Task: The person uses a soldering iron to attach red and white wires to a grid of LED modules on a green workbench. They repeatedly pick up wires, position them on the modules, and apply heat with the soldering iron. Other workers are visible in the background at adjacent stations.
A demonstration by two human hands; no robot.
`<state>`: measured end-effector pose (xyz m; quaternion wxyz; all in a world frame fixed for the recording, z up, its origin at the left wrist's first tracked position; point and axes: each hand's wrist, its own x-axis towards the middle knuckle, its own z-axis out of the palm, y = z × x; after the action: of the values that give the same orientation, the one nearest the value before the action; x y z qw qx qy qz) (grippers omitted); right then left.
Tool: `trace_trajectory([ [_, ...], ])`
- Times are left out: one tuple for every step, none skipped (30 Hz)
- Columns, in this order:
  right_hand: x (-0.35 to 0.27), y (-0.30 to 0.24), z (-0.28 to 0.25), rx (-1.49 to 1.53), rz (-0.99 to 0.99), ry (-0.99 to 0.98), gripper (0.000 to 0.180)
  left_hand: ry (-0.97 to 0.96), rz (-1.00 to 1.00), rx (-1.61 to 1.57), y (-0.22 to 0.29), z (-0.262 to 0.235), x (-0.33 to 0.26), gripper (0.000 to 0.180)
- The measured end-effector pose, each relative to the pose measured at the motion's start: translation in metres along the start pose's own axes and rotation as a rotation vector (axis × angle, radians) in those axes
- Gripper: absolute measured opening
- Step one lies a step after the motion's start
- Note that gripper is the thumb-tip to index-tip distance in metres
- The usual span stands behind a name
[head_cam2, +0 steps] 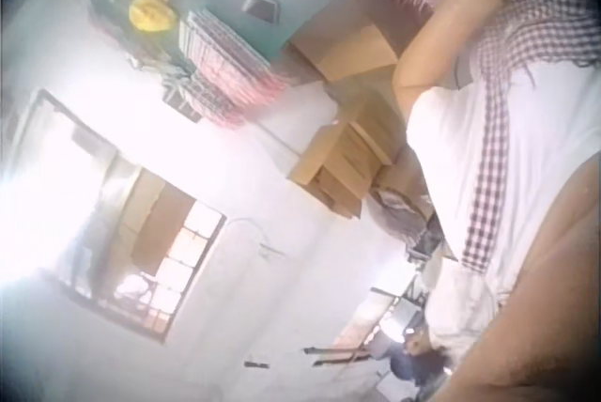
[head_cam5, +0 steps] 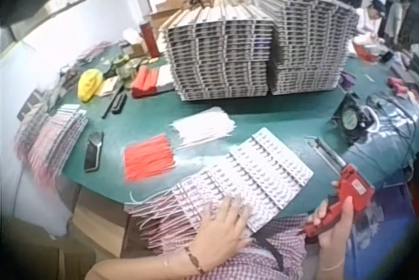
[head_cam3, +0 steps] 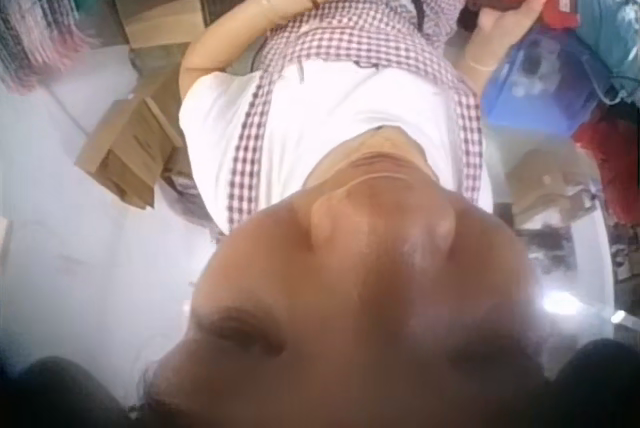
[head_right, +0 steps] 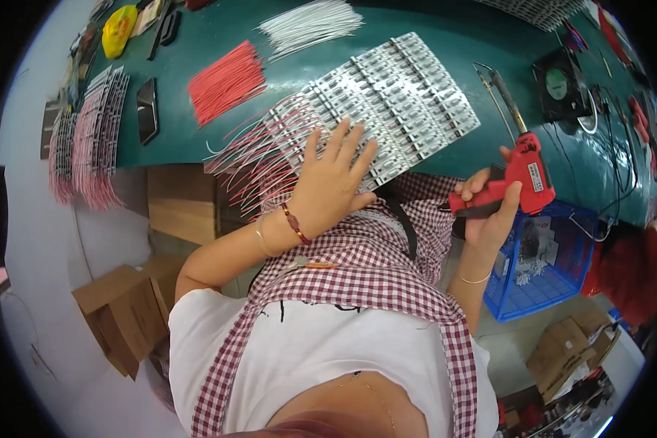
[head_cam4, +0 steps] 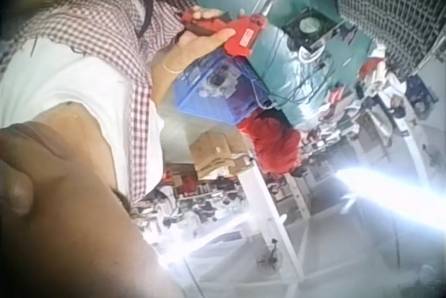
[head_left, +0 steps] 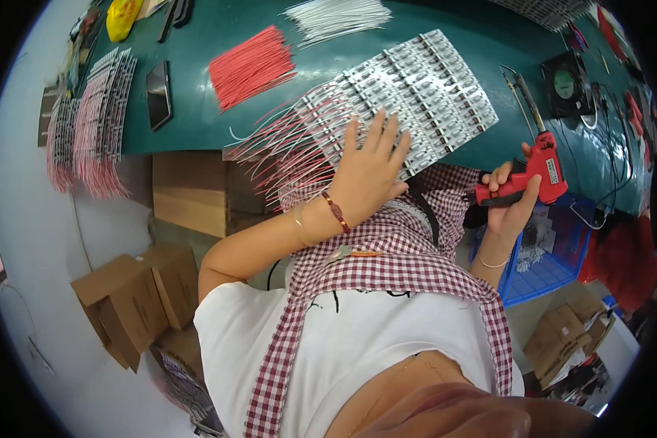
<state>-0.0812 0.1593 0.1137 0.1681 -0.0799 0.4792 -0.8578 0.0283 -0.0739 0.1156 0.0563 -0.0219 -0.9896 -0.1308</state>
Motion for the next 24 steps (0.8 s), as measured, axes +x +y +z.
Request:
trace_trajectory([
  [0.002, 0.0, 0.004, 0.012, 0.001, 0.003, 0.06, -0.009, 0.007, 0.014, 0.002, 0.0, 0.001, 0.073],
  [0.005, 0.0, 0.009, 0.023, 0.002, 0.006, 0.06, 0.0, 0.026, 0.064, 0.002, 0.001, 0.003, 0.068],
  [0.007, -0.001, 0.015, 0.034, 0.003, 0.01, 0.06, -0.009, 0.033, 0.067, 0.002, 0.0, 0.005, 0.066],
  [0.01, -0.001, 0.02, 0.029, 0.004, 0.006, 0.06, -0.02, 0.039, 0.069, 0.001, -0.002, 0.008, 0.064],
  [0.012, -0.001, 0.024, 0.025, 0.004, 0.002, 0.06, -0.031, 0.045, 0.07, 0.001, -0.003, 0.01, 0.062],
  [0.015, -0.001, 0.026, 0.02, 0.004, -0.001, 0.06, -0.029, 0.043, 0.089, 0.002, -0.004, 0.011, 0.057],
  [0.018, -0.001, 0.023, 0.041, 0.024, -0.021, 0.06, -0.049, 0.043, 0.086, 0.002, -0.005, 0.012, 0.057],
  [0.021, 0.0, 0.017, 0.061, 0.045, -0.04, 0.06, -0.068, 0.043, 0.083, 0.002, -0.007, 0.012, 0.057],
  [0.024, 0.0, 0.014, 0.082, 0.065, -0.058, 0.06, -0.088, 0.044, 0.08, 0.002, -0.008, 0.013, 0.057],
  [0.025, 0.002, 0.015, 0.05, 0.093, -0.013, 0.06, -0.092, 0.05, 0.083, 0.001, -0.011, 0.012, 0.057],
  [0.025, 0.005, 0.02, 0.018, 0.121, 0.032, 0.061, -0.106, 0.045, 0.069, 0.001, -0.013, 0.013, 0.056],
  [0.025, 0.008, 0.023, -0.015, 0.149, 0.076, 0.061, -0.12, 0.04, 0.055, 0.001, -0.016, 0.014, 0.056],
  [0.024, 0.011, 0.024, -0.011, 0.177, 0.077, 0.061, -0.125, 0.037, 0.044, 0.0, -0.019, 0.015, 0.055],
  [0.022, 0.016, 0.022, -0.008, 0.205, 0.078, 0.062, -0.1, 0.022, -0.04, -0.004, -0.023, 0.016, 0.055],
  [0.02, 0.02, 0.021, -0.004, 0.232, 0.08, 0.062, -0.075, 0.008, -0.123, -0.008, -0.027, 0.019, 0.054],
  [0.02, 0.024, 0.022, -0.026, 0.231, 0.086, 0.063, -0.05, -0.014, -0.201, -0.014, -0.032, 0.02, 0.053],
  [0.02, 0.023, 0.022, -0.036, 0.219, 0.077, 0.063, 0.022, -0.03, -0.165, -0.027, -0.035, 0.026, 0.05],
  [0.02, 0.022, 0.022, -0.047, 0.206, 0.068, 0.064, 0.095, -0.046, -0.13, -0.048, -0.037, 0.037, 0.047],
  [0.02, 0.02, 0.022, -0.054, 0.201, 0.052, 0.064, 0.114, -0.115, -0.007, -0.071, -0.043, 0.046, 0.041],
  [0.019, 0.018, 0.021, -0.064, 0.2, 0.057, 0.066, 0.138, -0.18, 0.111, -0.1, -0.047, 0.055, 0.035],
  [0.02, 0.014, 0.021, -0.068, 0.207, 0.06, 0.067, 0.141, -0.244, 0.174, -0.13, -0.05, 0.06, 0.031],
  [0.022, 0.012, 0.019, -0.065, 0.206, 0.061, 0.068, 0.149, -0.303, 0.247, -0.16, -0.055, 0.064, 0.026],
  [0.022, 0.01, 0.016, -0.065, 0.203, 0.065, 0.068, 0.185, -0.345, 0.274, -0.181, -0.062, 0.066, 0.023],
  [0.026, 0.011, 0.007, -0.067, 0.207, 0.07, 0.069, 0.196, -0.32, 0.254, -0.199, -0.059, 0.068, 0.023],
])
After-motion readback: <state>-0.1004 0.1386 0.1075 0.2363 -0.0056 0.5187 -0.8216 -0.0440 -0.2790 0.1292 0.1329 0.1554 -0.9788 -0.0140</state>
